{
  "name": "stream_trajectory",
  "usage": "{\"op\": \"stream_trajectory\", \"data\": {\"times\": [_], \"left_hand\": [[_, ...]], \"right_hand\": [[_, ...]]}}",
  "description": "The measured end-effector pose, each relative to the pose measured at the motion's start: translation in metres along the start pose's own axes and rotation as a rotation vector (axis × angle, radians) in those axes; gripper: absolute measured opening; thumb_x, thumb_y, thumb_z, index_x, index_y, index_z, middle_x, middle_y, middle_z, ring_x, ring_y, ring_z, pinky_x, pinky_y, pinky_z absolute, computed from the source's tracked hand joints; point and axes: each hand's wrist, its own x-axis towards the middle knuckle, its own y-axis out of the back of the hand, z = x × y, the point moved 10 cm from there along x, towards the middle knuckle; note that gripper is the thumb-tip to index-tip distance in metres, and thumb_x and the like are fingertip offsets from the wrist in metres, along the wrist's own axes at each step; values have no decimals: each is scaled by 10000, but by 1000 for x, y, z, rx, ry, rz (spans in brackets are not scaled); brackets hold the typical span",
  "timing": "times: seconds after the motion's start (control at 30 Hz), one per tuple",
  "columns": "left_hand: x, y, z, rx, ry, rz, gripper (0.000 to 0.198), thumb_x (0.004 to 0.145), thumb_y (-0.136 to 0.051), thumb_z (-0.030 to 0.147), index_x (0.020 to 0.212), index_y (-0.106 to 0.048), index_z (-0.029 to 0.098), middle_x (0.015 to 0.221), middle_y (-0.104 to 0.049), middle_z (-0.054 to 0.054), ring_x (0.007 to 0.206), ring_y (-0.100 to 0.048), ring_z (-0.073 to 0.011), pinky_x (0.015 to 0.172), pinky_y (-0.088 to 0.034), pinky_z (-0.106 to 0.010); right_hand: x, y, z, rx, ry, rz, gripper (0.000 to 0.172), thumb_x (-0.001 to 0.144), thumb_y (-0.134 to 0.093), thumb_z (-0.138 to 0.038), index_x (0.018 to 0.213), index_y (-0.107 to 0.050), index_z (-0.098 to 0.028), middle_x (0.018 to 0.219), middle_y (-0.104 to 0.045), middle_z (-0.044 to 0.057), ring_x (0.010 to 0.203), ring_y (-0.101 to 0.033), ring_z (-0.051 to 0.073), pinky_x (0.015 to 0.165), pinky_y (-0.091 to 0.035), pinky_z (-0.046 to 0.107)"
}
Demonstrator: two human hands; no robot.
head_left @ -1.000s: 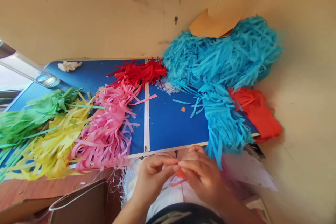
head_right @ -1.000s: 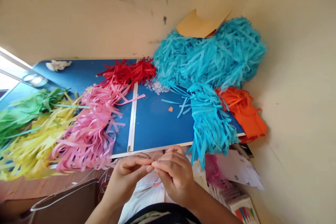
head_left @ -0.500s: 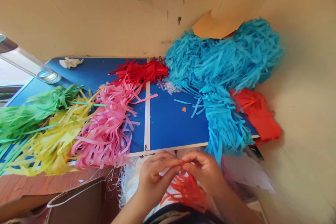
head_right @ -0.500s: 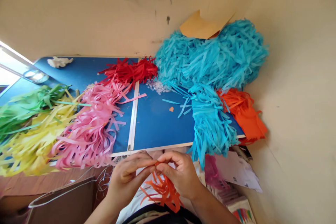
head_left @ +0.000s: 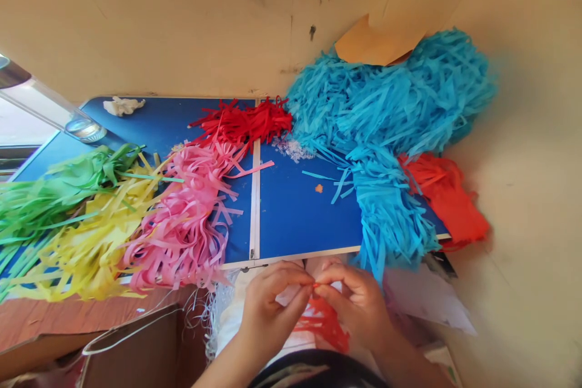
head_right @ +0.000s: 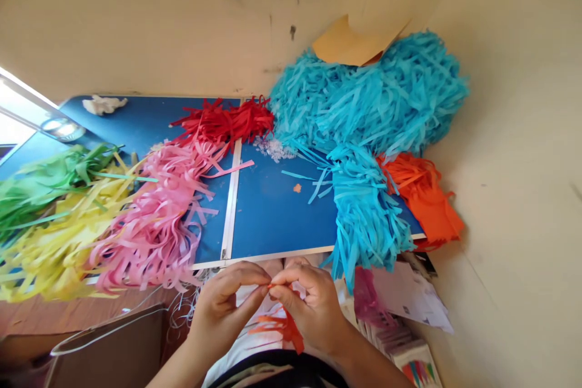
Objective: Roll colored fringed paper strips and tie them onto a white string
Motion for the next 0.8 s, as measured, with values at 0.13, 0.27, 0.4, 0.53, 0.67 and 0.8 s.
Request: {"op": "stream_trajectory", "data": {"times": [0.13,0.27,0.4,0.53,0.67,0.8], "left_hand": [[0,2,10,46,-96,1,156,816,-661,84,859,-714,224,757,-750,-20,710,-705,-141,665,-560,-221],[0,1,18,168,-173,-54,159,828,-662,118,907,-720,242,815,-776,-31,742,-726,-164,838,-565,-312],[0,-3,23,264,-249,-128,138,865,-626,133,911,-703,237,780,-775,-12,669,-715,-143,915,-537,-350],[0,-8,24,381,-287,-161,176,883,-553,95,909,-667,226,803,-764,-16,713,-709,-145,951,-511,-371],[-1,-5,29,448,-328,-108,156,880,-542,77,908,-617,211,823,-733,-9,762,-683,-138,950,-497,-334],[-1,2,29,480,-323,-41,102,891,-571,130,914,-629,211,824,-701,-19,764,-656,-148,779,-527,-277]], "right_hand": [[1,1,-2,-14,1,-7,86,872,-678,-277,812,-697,-219,714,-662,-7,674,-620,146,653,-497,253],[4,2,-2,-60,9,-9,51,868,-677,-239,825,-700,-223,722,-686,-9,689,-640,143,669,-505,248],[4,-2,-1,-160,23,-59,52,853,-689,-227,805,-708,-224,727,-692,2,760,-663,162,703,-518,261],[4,-2,-5,-232,71,-11,92,867,-669,-213,954,-688,-235,829,-726,19,759,-684,164,688,-544,267],[0,-6,-40,-383,378,80,175,881,-593,-101,980,-645,-236,843,-737,19,756,-677,166,786,-544,337],[2,-8,-44,-403,364,98,194,868,-561,-93,993,-622,-228,849,-730,23,771,-682,172,747,-544,330]]}}
